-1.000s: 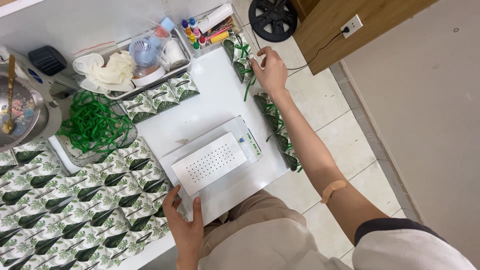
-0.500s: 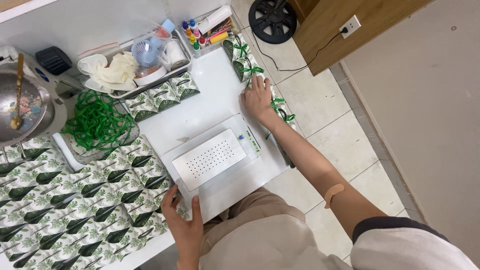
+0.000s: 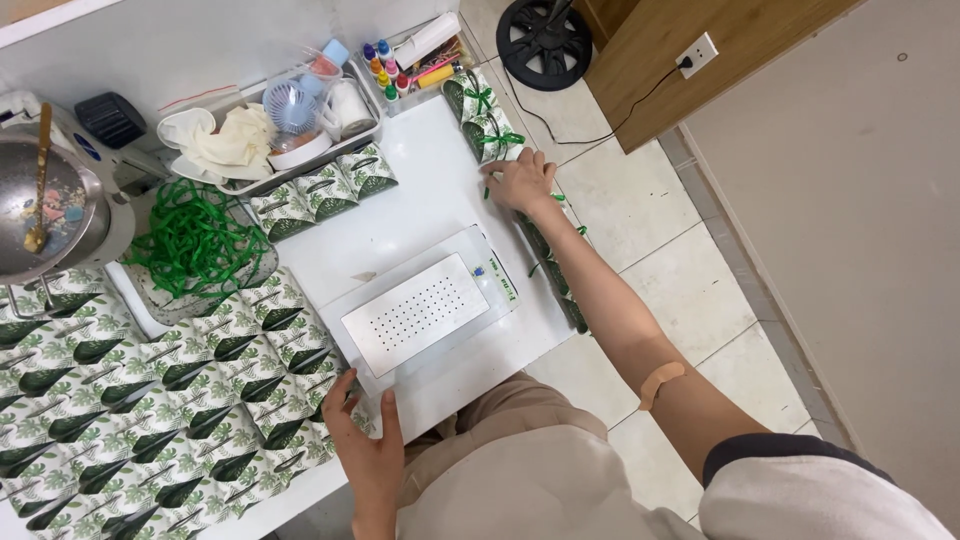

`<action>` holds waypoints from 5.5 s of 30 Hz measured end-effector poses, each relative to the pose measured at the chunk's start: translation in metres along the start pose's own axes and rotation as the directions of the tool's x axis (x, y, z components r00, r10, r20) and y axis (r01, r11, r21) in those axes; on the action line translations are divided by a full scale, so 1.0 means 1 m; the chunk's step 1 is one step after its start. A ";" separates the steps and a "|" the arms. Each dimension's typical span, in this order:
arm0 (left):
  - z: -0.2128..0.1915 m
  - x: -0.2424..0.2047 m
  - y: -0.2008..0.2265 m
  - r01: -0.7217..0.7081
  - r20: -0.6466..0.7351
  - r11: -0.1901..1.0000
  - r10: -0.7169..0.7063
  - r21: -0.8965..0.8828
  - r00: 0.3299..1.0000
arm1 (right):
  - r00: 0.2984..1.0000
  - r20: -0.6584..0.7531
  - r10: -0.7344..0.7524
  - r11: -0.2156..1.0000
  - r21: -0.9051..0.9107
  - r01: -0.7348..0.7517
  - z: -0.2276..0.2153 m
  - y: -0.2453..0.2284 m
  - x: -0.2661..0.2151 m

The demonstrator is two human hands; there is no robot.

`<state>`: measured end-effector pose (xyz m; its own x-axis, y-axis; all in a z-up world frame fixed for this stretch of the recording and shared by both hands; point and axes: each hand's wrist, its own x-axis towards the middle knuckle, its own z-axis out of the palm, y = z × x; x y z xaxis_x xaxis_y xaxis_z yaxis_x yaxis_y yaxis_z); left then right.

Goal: Tie decorative green ribbons around small patterned paper gift boxes at a workshop station.

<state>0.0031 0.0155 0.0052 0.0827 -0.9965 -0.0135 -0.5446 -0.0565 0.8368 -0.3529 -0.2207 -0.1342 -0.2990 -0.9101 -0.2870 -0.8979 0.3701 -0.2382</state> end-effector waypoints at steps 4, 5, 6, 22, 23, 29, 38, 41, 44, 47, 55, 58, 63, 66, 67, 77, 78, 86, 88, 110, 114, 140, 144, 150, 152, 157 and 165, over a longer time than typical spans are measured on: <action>-0.007 0.002 -0.001 0.012 -0.003 1.000 -0.012 -0.006 1.000 | 0.986 0.148 0.081 0.997 -0.012 -0.080 -0.012 -0.002 0.016; -0.008 0.003 -0.001 0.001 -0.021 1.000 -0.001 0.005 1.000 | 0.976 0.189 0.104 0.994 -0.031 -0.100 -0.009 0.002 0.023; -0.009 0.002 -0.001 -0.008 -0.038 1.000 0.009 0.016 0.999 | 0.964 0.231 0.129 0.991 -0.052 -0.120 -0.006 0.006 0.030; -0.003 0.004 0.009 -0.022 -0.016 1.000 0.022 -0.001 1.000 | 0.996 -0.081 0.043 0.779 0.626 0.017 -0.037 0.087 -0.010; -0.003 0.004 0.011 -0.020 -0.009 1.000 0.020 0.004 1.000 | 0.993 -0.100 0.056 0.816 0.578 0.012 -0.053 0.074 -0.030; -0.002 -0.001 0.013 -0.057 0.002 0.998 0.057 0.011 0.998 | 0.972 -0.223 0.070 0.933 0.358 0.014 -0.039 0.054 -0.065; -0.008 -0.006 0.012 -0.038 -0.015 0.999 0.039 0.024 0.999 | 0.921 -0.357 0.157 0.923 0.385 -0.008 -0.048 0.038 -0.066; -0.007 -0.006 0.013 -0.042 -0.001 0.998 0.043 0.044 0.999 | 0.926 -0.341 0.159 0.917 0.398 -0.011 -0.054 0.032 -0.063; -0.006 -0.003 0.014 -0.061 -0.006 0.997 0.061 0.046 0.998 | 0.933 -0.324 0.157 0.916 0.400 -0.015 -0.048 0.026 -0.051; -0.006 -0.001 0.013 -0.062 -0.017 0.997 0.063 0.038 0.998 | 0.937 -0.311 0.160 0.918 0.396 -0.025 -0.037 0.024 -0.039; -0.007 -0.002 0.010 -0.053 -0.014 0.998 0.053 0.034 0.998 | 0.928 -0.334 0.168 0.904 0.427 -0.011 -0.019 0.022 -0.018; -0.007 -0.001 0.009 -0.048 -0.008 0.998 0.048 0.043 0.999 | 0.923 -0.351 0.161 0.902 0.431 0.007 -0.018 0.021 -0.016; -0.006 0.000 0.009 -0.026 0.013 0.997 0.025 0.067 1.000 | 0.913 -0.372 0.168 0.902 0.431 0.009 -0.018 0.018 -0.015; -0.006 0.000 0.011 -0.046 -0.004 0.998 0.046 0.049 0.999 | 0.913 -0.374 0.164 0.903 0.429 0.013 -0.016 0.019 -0.011; -0.006 -0.001 0.009 -0.045 -0.004 0.998 0.046 0.049 0.999 | 0.913 -0.373 0.164 0.903 0.429 0.013 -0.016 0.019 -0.011; -0.007 -0.002 0.011 -0.050 0.003 0.997 0.050 0.062 0.999 | 0.918 -0.366 0.154 0.902 0.430 0.021 -0.017 0.018 -0.009; -0.007 -0.002 0.011 -0.051 0.001 0.997 0.051 0.063 0.999 | 0.919 -0.364 0.153 0.903 0.429 0.020 -0.017 0.018 -0.008; -0.007 -0.002 0.006 -0.043 0.011 0.997 0.042 0.067 0.999 | 0.898 -0.421 0.125 0.900 0.429 0.076 -0.055 0.033 -0.046; -0.006 -0.003 0.005 -0.038 0.024 0.997 0.037 0.064 0.999 | 0.895 -0.417 0.159 0.888 0.457 0.056 -0.065 0.045 -0.064; -0.005 -0.017 0.008 -0.063 0.014 0.996 0.062 0.060 0.998 | 0.889 -0.454 0.050 0.962 0.262 0.079 -0.030 0.075 -0.139; -0.005 -0.017 0.007 -0.063 0.011 0.996 0.063 0.059 0.998 | 0.899 -0.425 0.104 0.946 0.321 0.042 -0.026 0.073 -0.131; -0.008 -0.018 0.007 -0.056 -0.002 0.997 0.056 0.053 0.998 | 0.914 -0.393 0.103 0.960 0.280 0.011 -0.019 0.050 -0.085; -0.008 -0.018 0.003 -0.053 -0.007 0.997 0.053 0.064 0.999 | 0.909 -0.399 0.120 0.959 0.282 -0.003 -0.016 0.050 -0.083; -0.007 -0.017 0.007 -0.029 0.018 0.998 0.028 0.062 0.999 | 0.907 -0.396 0.143 0.951 0.308 -0.016 -0.017 0.052 -0.083; -0.007 -0.017 0.006 -0.035 0.020 0.997 0.034 0.071 0.999 | 0.908 -0.395 0.140 0.951 0.308 -0.013 -0.018 0.052 -0.085; -0.006 -0.018 0.003 -0.047 0.022 0.996 0.046 0.081 0.999 | 0.912 -0.385 0.141 0.954 0.300 -0.021 -0.026 0.049 -0.088; -0.007 -0.022 0.003 -0.050 0.023 0.997 0.049 0.063 0.999 | 0.851 -0.505 0.147 0.913 0.400 0.080 -0.059 0.073 -0.123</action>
<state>0.0053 0.0380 0.0113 0.0367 -0.9992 0.0146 -0.5992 -0.0103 0.8005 -0.4010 -0.0927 -0.0613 -0.5495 -0.8138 0.1894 -0.7143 0.3399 -0.6118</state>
